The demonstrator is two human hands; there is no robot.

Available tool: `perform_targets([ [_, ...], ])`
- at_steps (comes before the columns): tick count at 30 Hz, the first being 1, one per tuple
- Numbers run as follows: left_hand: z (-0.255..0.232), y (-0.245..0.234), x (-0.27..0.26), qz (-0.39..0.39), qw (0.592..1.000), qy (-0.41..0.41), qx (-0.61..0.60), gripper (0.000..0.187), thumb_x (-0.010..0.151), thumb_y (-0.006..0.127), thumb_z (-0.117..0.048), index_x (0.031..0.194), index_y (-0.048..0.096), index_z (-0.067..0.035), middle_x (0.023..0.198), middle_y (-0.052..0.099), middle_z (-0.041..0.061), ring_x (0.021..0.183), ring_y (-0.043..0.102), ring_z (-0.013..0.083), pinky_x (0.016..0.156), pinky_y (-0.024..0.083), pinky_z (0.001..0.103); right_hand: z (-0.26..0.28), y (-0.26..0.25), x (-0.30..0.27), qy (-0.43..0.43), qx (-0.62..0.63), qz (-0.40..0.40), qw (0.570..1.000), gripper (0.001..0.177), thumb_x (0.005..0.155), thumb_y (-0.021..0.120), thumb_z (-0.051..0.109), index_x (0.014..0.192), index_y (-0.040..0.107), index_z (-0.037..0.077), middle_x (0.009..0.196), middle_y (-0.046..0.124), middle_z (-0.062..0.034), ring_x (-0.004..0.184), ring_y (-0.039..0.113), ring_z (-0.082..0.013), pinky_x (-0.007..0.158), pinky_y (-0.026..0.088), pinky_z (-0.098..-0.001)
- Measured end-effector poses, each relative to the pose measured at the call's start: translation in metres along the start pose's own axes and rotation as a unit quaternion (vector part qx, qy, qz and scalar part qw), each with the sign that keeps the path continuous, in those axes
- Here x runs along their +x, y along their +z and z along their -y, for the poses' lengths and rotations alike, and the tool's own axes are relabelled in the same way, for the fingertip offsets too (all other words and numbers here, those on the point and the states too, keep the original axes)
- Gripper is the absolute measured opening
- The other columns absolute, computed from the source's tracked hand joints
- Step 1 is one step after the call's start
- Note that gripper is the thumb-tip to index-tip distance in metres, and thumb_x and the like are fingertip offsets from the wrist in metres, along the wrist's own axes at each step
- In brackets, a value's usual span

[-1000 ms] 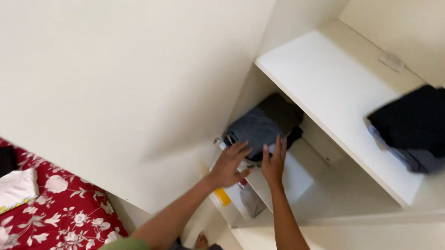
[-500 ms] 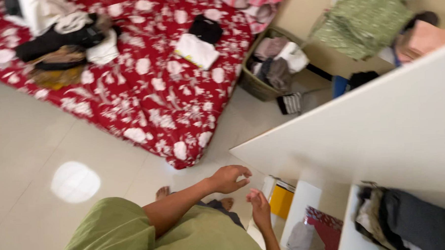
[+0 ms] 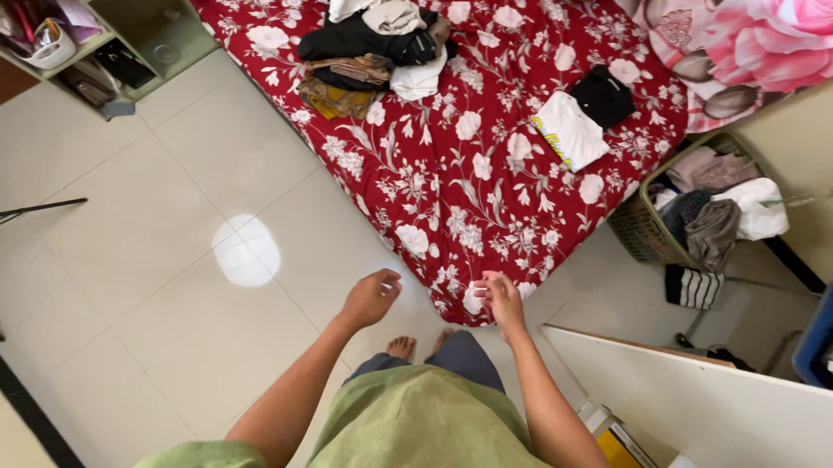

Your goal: The person folds a pair of trousers on a bed and places them into a wardrobe, then folds a white shirt and places it onto a shelf inside the wardrobe, followed by placing a black shirt onto the same shelf.

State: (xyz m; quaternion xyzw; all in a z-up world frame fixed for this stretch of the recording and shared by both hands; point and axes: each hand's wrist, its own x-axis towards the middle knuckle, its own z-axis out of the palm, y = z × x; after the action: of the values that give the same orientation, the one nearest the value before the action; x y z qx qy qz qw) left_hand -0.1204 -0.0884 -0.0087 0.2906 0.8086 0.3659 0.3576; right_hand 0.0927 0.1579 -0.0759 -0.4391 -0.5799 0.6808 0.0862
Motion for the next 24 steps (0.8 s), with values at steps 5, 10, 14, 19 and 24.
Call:
perform_targets([
  [5,0.042,-0.055,0.023,-0.12,0.984,-0.069,-0.115,0.03,0.097,0.063,-0.025,0.119,0.067,-0.005,0.11,0.076,0.011,0.096,0.075,0.0246,0.083,0.058,0.037,0.017,0.09,0.036,0.015,-0.069,0.1,0.992,0.041,0.107,0.045,0.039,0.127,0.063,0.008,0.108,0.075,-0.0079,0.092,0.071,-0.0155,0.08,0.056,-0.03],
  [10,0.076,-0.08,0.075,-0.138,0.97,-0.107,-0.167,0.031,0.097,0.064,-0.025,0.121,0.067,-0.005,0.109,0.076,0.01,0.096,0.074,0.022,0.083,0.058,0.036,0.011,0.11,0.103,0.054,-0.103,0.131,0.985,0.04,0.106,0.045,0.037,0.122,0.066,0.007,0.108,0.075,-0.0061,0.092,0.072,-0.0153,0.079,0.056,-0.0298],
  [14,0.108,-0.114,0.14,-0.151,0.967,-0.123,-0.162,0.032,0.096,0.065,-0.026,0.12,0.068,-0.004,0.108,0.077,0.011,0.092,0.073,0.0246,0.081,0.059,0.036,0.023,0.113,0.168,0.103,-0.174,0.102,0.974,0.036,0.107,0.047,0.034,0.119,0.067,0.006,0.105,0.077,-0.006,0.09,0.072,-0.0151,0.078,0.058,-0.0288],
  [19,0.126,-0.178,0.218,-0.111,0.98,-0.121,-0.115,0.032,0.096,0.067,-0.027,0.12,0.068,-0.005,0.105,0.076,0.011,0.091,0.075,0.0215,0.082,0.058,0.035,0.062,0.145,0.266,0.164,-0.219,0.062,0.96,0.029,0.105,0.051,0.025,0.122,0.067,0.007,0.109,0.075,-0.0067,0.091,0.071,-0.0146,0.076,0.056,-0.0311],
  [24,0.162,-0.234,0.335,-0.132,0.972,-0.144,-0.129,0.036,0.093,0.068,-0.024,0.124,0.065,-0.005,0.103,0.077,0.011,0.091,0.074,0.0228,0.081,0.058,0.036,0.088,0.185,0.335,0.142,-0.144,0.063,0.977,0.025,0.103,0.052,0.021,0.12,0.065,0.007,0.11,0.076,-0.0077,0.088,0.071,-0.0182,0.077,0.058,-0.0312],
])
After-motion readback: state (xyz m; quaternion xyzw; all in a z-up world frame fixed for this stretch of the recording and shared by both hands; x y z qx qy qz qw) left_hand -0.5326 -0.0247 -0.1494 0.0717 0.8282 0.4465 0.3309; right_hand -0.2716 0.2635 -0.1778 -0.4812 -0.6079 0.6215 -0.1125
